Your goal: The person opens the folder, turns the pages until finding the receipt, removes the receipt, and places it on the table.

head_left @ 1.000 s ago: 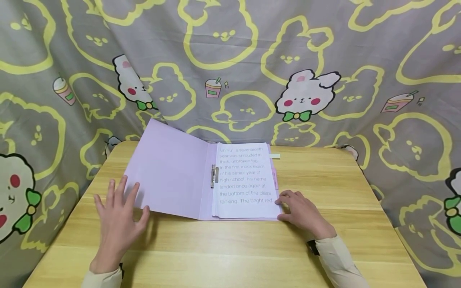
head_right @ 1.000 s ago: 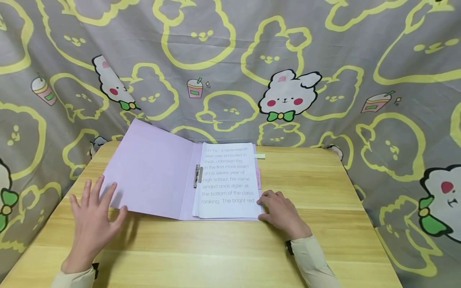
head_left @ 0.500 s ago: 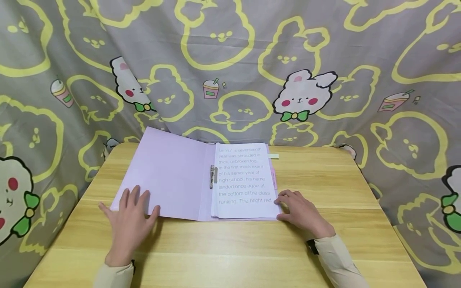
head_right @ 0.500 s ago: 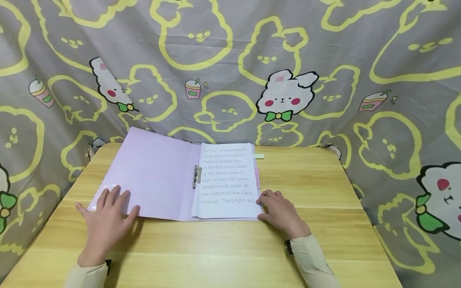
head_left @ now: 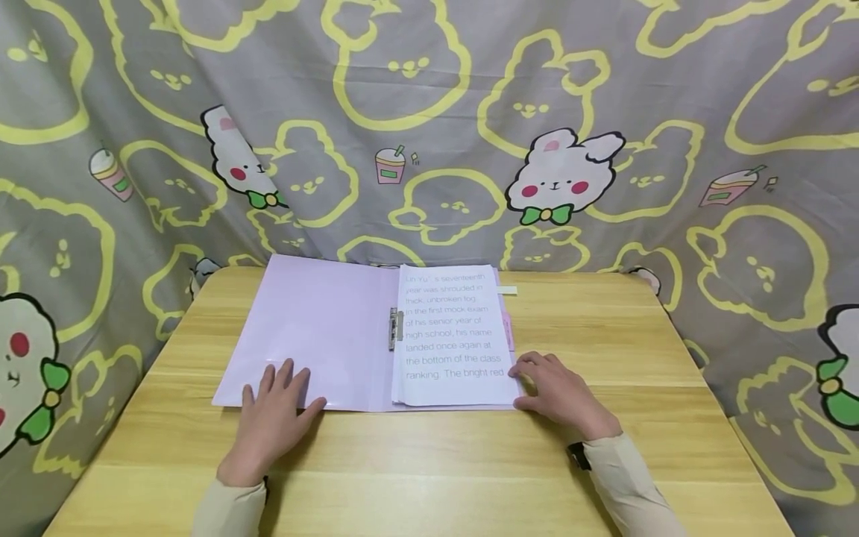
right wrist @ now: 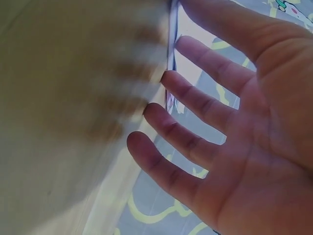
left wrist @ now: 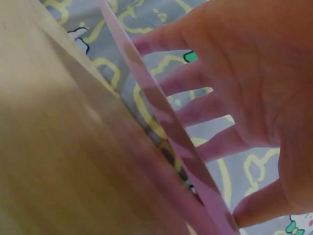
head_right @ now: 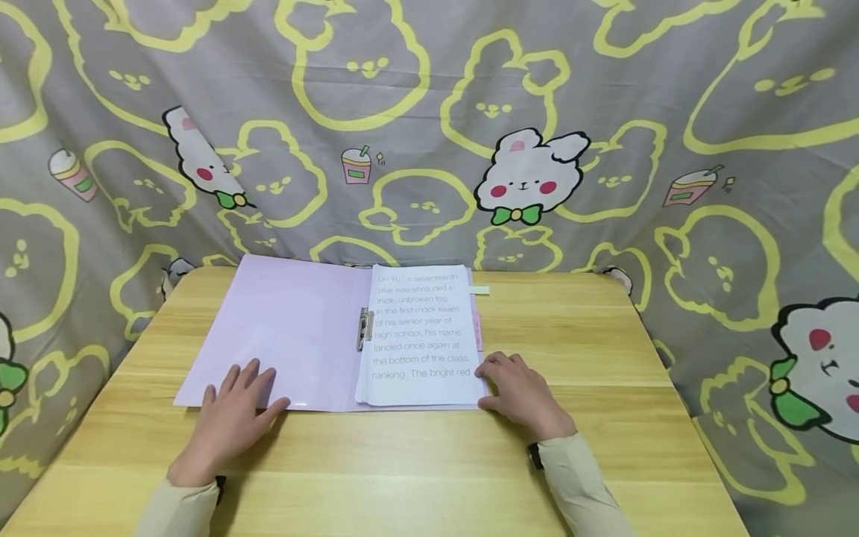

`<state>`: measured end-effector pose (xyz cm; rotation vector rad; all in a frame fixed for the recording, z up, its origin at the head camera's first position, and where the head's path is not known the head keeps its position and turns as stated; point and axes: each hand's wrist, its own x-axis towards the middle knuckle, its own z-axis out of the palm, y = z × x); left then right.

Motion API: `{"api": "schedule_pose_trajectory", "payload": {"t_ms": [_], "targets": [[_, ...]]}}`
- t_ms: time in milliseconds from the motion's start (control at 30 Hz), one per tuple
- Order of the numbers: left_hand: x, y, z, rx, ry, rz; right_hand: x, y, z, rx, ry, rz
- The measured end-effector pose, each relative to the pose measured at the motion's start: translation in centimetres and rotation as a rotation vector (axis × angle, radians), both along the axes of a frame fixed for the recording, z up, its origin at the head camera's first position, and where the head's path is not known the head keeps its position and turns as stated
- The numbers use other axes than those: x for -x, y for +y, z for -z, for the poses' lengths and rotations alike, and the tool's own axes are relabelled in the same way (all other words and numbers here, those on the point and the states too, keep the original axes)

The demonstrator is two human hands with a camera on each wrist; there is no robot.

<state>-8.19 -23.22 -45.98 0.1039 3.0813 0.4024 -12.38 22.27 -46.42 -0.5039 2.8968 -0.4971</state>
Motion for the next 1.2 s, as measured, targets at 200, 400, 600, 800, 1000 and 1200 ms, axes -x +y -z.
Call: {"api": "schedule_pose_trajectory", "payload": {"t_ms": [200, 400, 600, 800, 1000, 1200], "targets": [[0.4, 1.0, -0.3, 0.014, -0.015, 0.040, 0.8, 0.2, -0.6, 0.016, -0.069, -0.026], [0.5, 1.7, -0.6, 0.035, -0.006, 0.079, 2.5, 0.5, -1.7, 0.167, -0.192, -0.028], [0.4, 2.3, -0.5, 0.027, 0.010, 0.100, 4.4, 0.1, -2.4, 0.267, -0.250, 0.081], [0.3, 2.3, -0.1, 0.027, 0.010, 0.103, 5.8, -1.0, -1.8, 0.273, -0.217, 0.175], [0.4, 2.3, 0.0, 0.020, 0.045, 0.119, 6.1, -1.9, -0.7, 0.248, -0.180, 0.248], [0.5, 2.3, 0.0, 0.015, 0.070, 0.125, 5.9, -2.2, -0.6, 0.253, -0.183, 0.274]]}}
